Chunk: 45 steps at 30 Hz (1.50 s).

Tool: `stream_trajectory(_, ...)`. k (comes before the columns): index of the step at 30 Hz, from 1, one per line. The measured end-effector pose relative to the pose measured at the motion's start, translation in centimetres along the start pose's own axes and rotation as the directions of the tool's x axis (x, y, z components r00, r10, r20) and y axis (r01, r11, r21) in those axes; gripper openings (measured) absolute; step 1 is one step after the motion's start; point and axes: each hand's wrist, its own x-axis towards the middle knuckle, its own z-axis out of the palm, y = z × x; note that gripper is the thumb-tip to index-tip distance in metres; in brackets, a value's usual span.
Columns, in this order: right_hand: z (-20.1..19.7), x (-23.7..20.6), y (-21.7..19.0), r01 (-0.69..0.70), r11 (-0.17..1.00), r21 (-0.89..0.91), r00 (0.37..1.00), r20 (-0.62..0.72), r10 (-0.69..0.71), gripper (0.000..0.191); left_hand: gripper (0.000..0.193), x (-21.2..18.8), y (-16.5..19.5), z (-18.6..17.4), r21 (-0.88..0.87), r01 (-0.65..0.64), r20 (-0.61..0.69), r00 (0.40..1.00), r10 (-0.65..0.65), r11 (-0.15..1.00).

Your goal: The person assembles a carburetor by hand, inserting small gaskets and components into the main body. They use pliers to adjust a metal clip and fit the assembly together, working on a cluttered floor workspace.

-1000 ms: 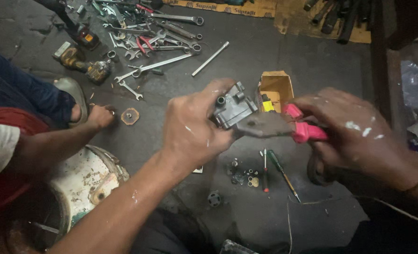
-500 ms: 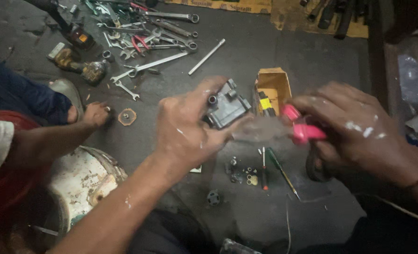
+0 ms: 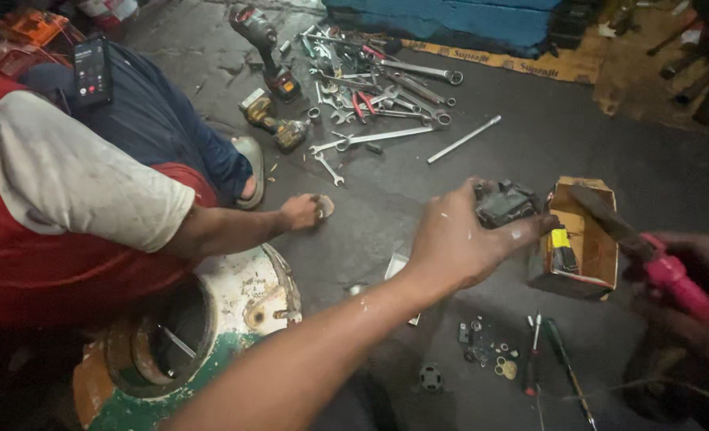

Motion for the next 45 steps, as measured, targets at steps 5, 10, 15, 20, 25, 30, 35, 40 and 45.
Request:
stream_trajectory(5, 0.4, 0.4, -1.5, -0.205, 0.976, 0.068, 0.969, 0.158, 0.193, 0.061, 0.061, 1.5, -1.1, 0.9, -0.203, 0.349, 0.180, 0.932, -0.315, 0.915)
stream_trajectory(10, 0.1, 0.3, -2.9, -0.418, 0.907, 0.057, 0.872, 0.304, 0.383, 0.053, 0.061, 2.3, -2.9, 2.0, -0.393, 0.485, 0.414, 0.852, -0.321, 0.781)
stream_trajectory(15, 0.8, -0.3, -2.9, -0.408, 0.889, 0.208, 0.874, 0.371, 0.314, 0.056, 0.049, 2.5, -4.2, 3.2, -0.554, 0.579, 0.584, 0.783, -0.216, 0.598)
stream_trajectory(20, 0.9, -0.7, -3.0, -0.406, 0.835, 0.372, 0.882, 0.397, 0.253, 0.053, 0.046, 2.8, -4.7, 3.6, -0.623, 0.586, 0.584, 0.789, -0.189, 0.518)
stream_trajectory(25, 0.5, -0.1, -3.9, -0.448, 0.853, 0.266, 0.841, 0.450, 0.301, 0.054, 0.054, 2.9, -4.7, 3.6, -0.669, 0.506, 0.533, 0.837, -0.122, 0.544)
stream_trajectory(30, 0.6, -0.6, -5.3, -0.361, 0.857, 0.367, 0.892, 0.404, 0.202, 0.052, 0.052, 2.9, -4.5, 3.4, -0.691, 0.508, 0.480, 0.854, -0.199, 0.514)
stream_trajectory(35, 1.2, -1.6, -6.6, -0.357, 0.863, 0.357, 0.900, 0.379, 0.216, 0.048, 0.058, 2.8, -4.5, 3.4, -0.770, 0.435, 0.461, 0.885, -0.064, 0.466)
stream_trajectory(40, 1.3, -1.9, -7.2, -0.153, 0.871, 0.467, 0.957, 0.291, 0.012, 0.045, 0.057, 2.9, -4.6, 3.5, -0.781, 0.432, 0.441, 0.893, -0.093, 0.451)
stream_trajectory(45, 1.5, -1.5, -7.6, -0.323, 0.894, 0.310, 0.910, 0.361, 0.203, 0.048, 0.054, 3.0, -4.6, 3.5, -0.732, 0.460, 0.419, 0.886, -0.200, 0.502)
